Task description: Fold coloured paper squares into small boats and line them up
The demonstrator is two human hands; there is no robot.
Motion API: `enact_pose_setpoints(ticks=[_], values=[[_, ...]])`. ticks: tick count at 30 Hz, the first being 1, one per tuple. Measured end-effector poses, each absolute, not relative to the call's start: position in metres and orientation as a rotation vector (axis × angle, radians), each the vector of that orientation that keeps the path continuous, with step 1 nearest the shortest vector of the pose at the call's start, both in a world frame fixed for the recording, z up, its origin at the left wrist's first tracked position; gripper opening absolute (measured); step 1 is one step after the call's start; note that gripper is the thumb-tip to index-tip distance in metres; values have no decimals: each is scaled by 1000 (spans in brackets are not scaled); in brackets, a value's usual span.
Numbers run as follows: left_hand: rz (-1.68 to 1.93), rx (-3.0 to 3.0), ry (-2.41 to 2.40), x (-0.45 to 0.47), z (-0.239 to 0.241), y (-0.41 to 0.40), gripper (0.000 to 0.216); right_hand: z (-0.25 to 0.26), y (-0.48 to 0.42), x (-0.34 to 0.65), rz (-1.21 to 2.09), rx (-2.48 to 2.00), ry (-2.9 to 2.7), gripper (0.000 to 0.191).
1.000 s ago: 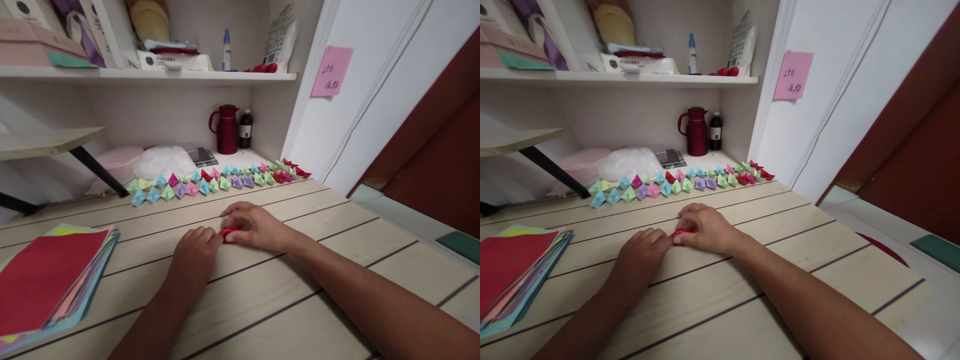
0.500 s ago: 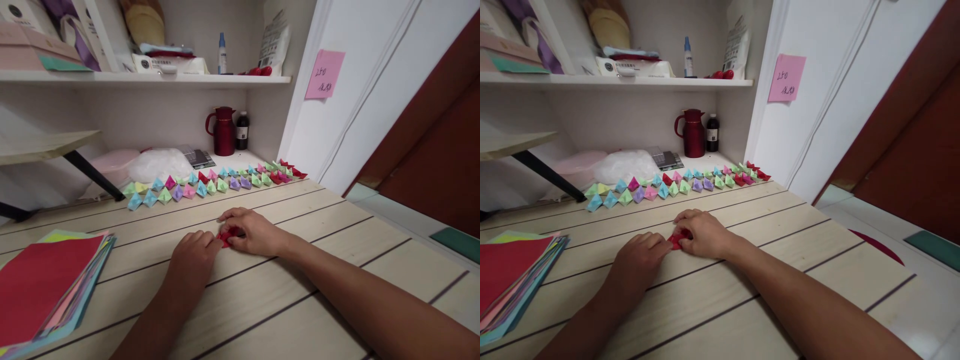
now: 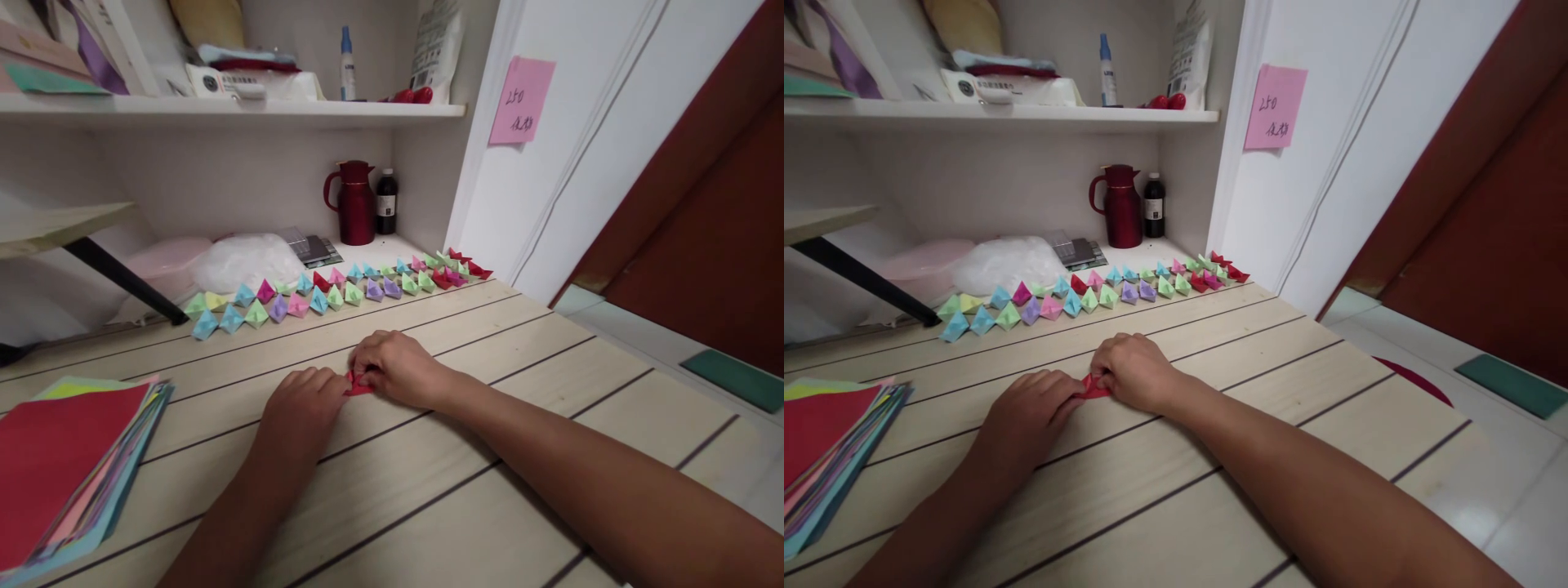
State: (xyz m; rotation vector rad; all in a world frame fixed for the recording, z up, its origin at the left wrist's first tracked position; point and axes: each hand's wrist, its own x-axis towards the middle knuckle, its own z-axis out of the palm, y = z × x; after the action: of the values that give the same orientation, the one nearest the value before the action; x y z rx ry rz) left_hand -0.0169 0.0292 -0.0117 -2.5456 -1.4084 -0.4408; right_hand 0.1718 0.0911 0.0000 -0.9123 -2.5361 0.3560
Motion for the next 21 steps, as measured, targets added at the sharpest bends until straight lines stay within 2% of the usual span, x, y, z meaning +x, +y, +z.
enact_pose_setpoints(ticks=[3, 7, 9, 11, 14, 17, 21], values=[[-399, -2541, -1393, -16, -12, 29, 13, 2, 90, 169, 295, -947, -2572, 14], [-359, -2527, -1369, -12, -11, 30, 12, 3, 90, 166, 143, -933, -2612, 2], [-365, -2512, -1355, -11, -11, 31, 12, 3, 89, 164, 145, -917, -2626, 4], [-413, -2488, -1343, -12, -12, 31, 15, 3, 90, 164, 258, -924, -2597, 1], [-510, -2490, -1365, -15, -15, 32, 17, 0, 92, 166, 642, -941, -2386, 14], [-563, -2520, -1425, -18, -16, 31, 16, -3, 98, 175, 762, -929, -2290, 15], [-591, -2533, -1544, -17, -14, 27, 12, -8, 112, 191, 852, -1032, -2077, 27]])
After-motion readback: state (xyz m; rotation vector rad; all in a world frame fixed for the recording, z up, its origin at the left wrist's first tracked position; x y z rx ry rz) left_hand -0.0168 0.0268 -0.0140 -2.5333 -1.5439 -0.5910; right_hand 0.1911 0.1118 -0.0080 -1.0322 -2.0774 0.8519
